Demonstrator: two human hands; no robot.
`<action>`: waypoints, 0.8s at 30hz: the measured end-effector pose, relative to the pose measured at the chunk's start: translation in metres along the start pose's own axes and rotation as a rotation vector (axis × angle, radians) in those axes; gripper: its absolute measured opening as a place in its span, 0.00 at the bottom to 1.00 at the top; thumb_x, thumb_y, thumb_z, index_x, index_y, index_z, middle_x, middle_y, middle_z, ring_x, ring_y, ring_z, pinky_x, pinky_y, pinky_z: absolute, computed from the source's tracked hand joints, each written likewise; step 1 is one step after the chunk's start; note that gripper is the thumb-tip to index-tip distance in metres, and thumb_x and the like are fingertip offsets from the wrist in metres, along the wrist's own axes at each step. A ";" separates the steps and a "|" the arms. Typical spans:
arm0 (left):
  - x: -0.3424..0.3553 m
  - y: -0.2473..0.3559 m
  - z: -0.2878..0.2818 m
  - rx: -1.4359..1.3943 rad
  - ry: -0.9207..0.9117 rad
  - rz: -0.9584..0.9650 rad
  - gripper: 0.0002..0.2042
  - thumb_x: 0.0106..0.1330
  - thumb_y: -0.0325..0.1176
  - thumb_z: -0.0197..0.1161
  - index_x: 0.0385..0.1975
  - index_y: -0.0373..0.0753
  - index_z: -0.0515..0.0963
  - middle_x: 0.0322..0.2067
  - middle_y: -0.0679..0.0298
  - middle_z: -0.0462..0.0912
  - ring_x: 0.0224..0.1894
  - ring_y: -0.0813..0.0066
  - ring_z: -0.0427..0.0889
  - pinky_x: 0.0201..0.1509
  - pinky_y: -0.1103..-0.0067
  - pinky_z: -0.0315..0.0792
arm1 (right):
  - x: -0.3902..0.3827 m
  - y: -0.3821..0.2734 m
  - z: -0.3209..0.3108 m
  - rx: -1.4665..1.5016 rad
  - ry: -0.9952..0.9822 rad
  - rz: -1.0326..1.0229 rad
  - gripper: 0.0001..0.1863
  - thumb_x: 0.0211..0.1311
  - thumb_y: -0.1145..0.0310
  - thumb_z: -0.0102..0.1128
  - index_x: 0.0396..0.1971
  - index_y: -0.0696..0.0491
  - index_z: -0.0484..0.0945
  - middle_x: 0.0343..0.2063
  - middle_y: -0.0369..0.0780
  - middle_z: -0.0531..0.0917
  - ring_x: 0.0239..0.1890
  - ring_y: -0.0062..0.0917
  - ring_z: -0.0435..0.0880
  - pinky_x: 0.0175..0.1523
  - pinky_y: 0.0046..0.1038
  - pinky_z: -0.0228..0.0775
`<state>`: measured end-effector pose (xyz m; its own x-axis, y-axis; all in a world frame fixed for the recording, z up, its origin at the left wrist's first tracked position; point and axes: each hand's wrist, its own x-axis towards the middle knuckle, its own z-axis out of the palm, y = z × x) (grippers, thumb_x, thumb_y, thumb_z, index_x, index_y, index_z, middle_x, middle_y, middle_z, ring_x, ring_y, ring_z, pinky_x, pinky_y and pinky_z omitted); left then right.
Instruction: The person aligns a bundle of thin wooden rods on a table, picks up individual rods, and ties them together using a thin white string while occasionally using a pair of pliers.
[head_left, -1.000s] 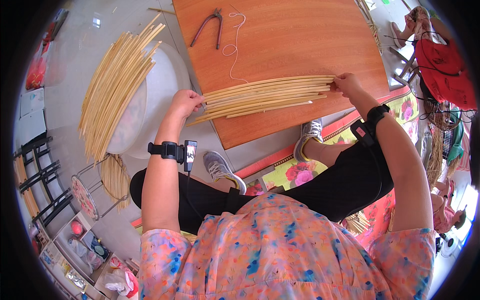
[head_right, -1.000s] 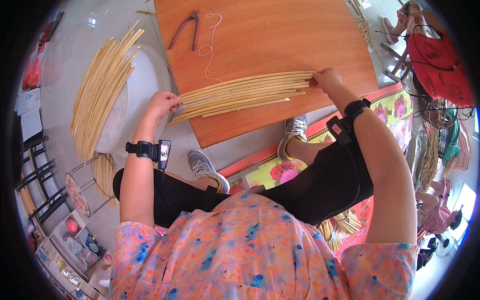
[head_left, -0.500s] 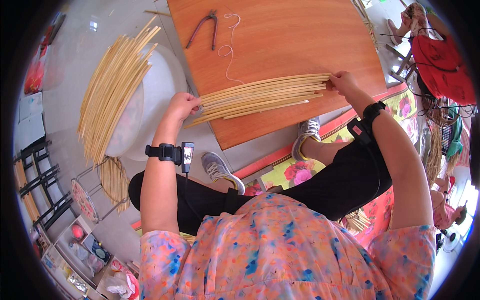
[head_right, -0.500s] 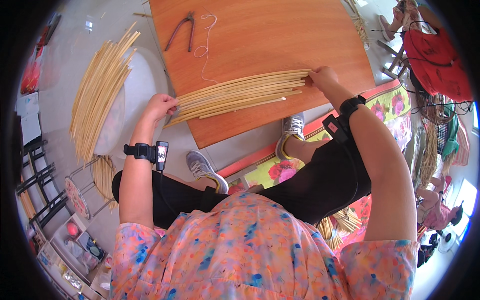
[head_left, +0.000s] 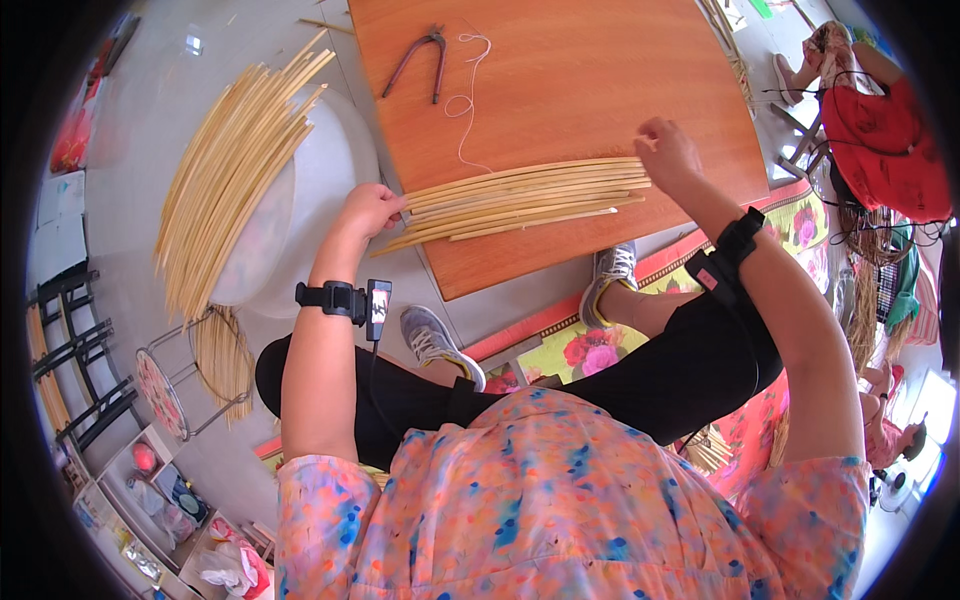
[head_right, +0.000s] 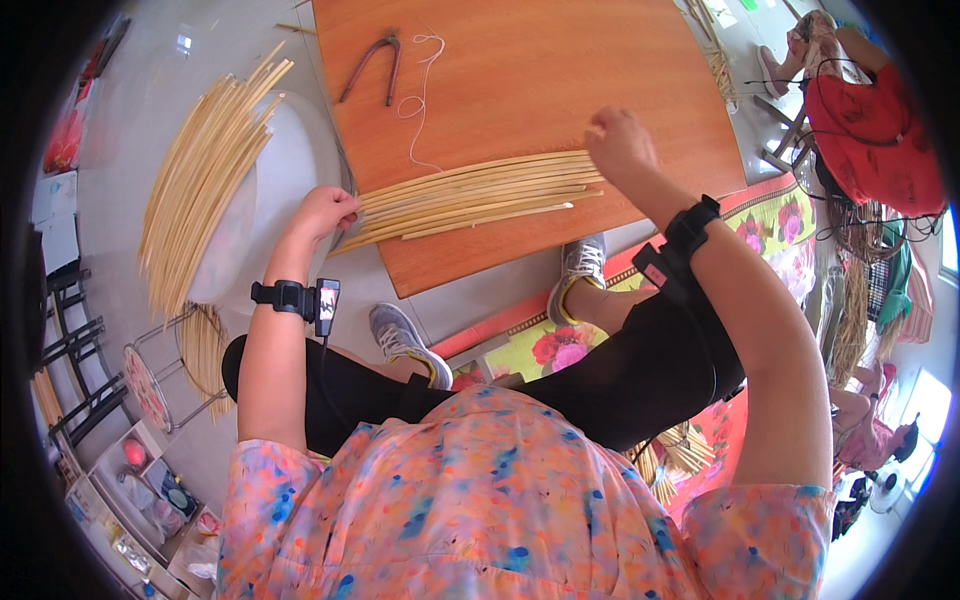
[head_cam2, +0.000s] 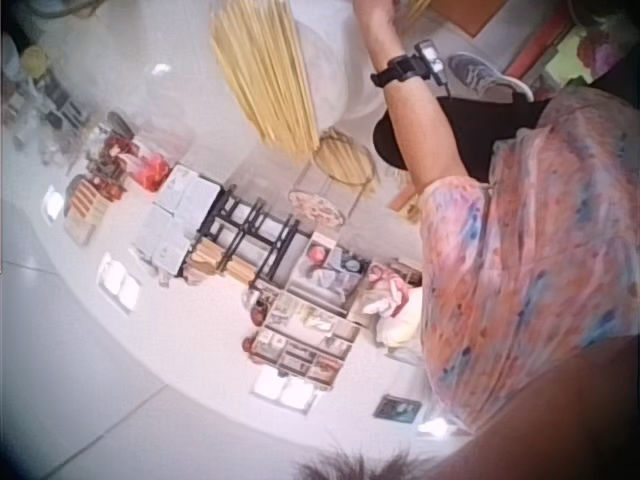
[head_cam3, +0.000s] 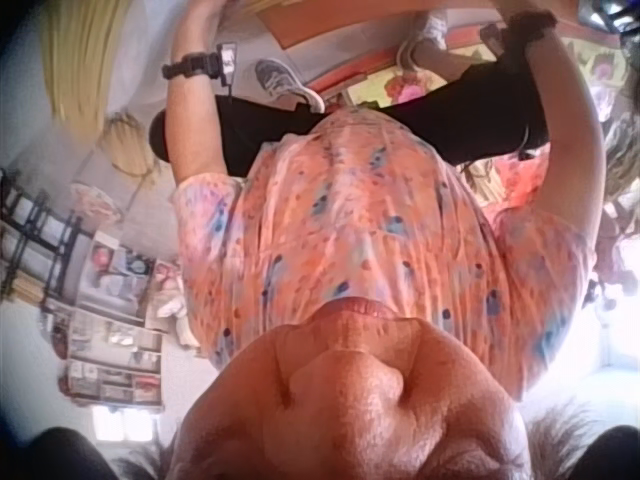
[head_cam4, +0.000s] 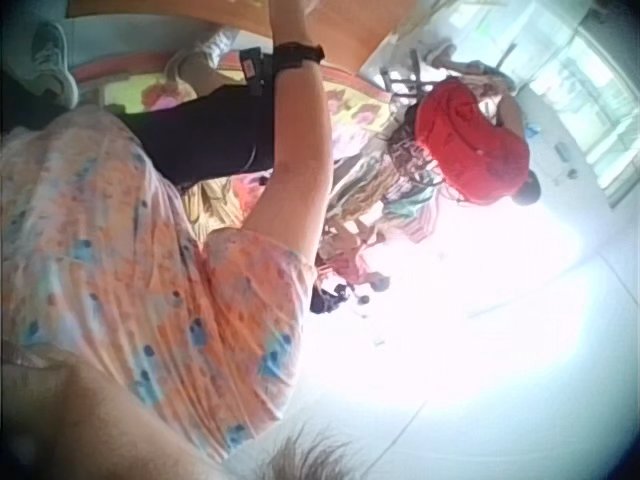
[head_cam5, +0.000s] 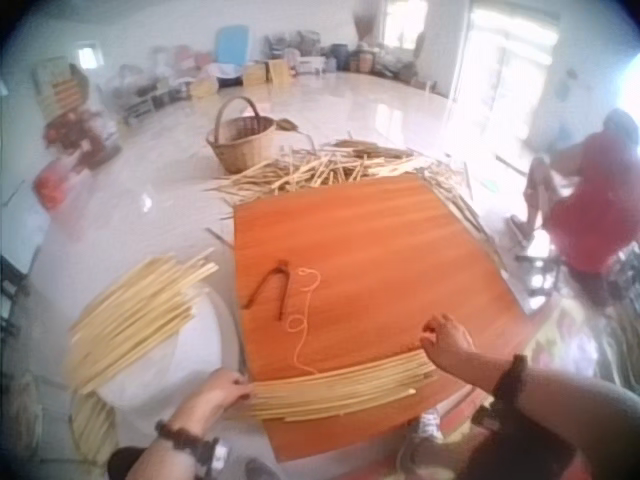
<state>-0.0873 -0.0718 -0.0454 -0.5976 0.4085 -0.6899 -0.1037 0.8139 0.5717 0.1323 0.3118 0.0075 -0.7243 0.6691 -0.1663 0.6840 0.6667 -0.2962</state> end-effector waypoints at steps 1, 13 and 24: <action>0.000 0.001 0.000 -0.003 0.004 -0.002 0.11 0.63 0.36 0.64 0.30 0.31 0.80 0.24 0.62 0.82 0.25 0.76 0.79 0.31 0.77 0.72 | -0.005 -0.017 0.000 0.036 -0.115 -0.062 0.13 0.56 0.61 0.58 0.39 0.49 0.81 0.44 0.45 0.79 0.48 0.40 0.79 0.54 0.39 0.71; -0.003 0.004 0.003 0.034 -0.009 0.008 0.12 0.62 0.37 0.64 0.30 0.31 0.80 0.22 0.62 0.82 0.23 0.75 0.78 0.29 0.76 0.71 | -0.065 -0.111 0.065 0.004 -0.089 -0.235 0.11 0.57 0.67 0.58 0.40 0.51 0.78 0.43 0.43 0.78 0.52 0.39 0.75 0.53 0.38 0.71; 0.002 -0.009 0.003 -0.152 -0.055 -0.022 0.11 0.61 0.35 0.66 0.33 0.33 0.80 0.23 0.64 0.81 0.23 0.78 0.77 0.26 0.79 0.68 | -0.068 -0.063 0.069 0.037 0.236 0.016 0.10 0.56 0.68 0.60 0.39 0.50 0.78 0.41 0.42 0.78 0.50 0.39 0.75 0.52 0.40 0.71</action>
<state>-0.0855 -0.0773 -0.0538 -0.5502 0.4166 -0.7236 -0.2381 0.7524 0.6142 0.1325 0.2021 -0.0276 -0.6701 0.7404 0.0525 0.6880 0.6460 -0.3307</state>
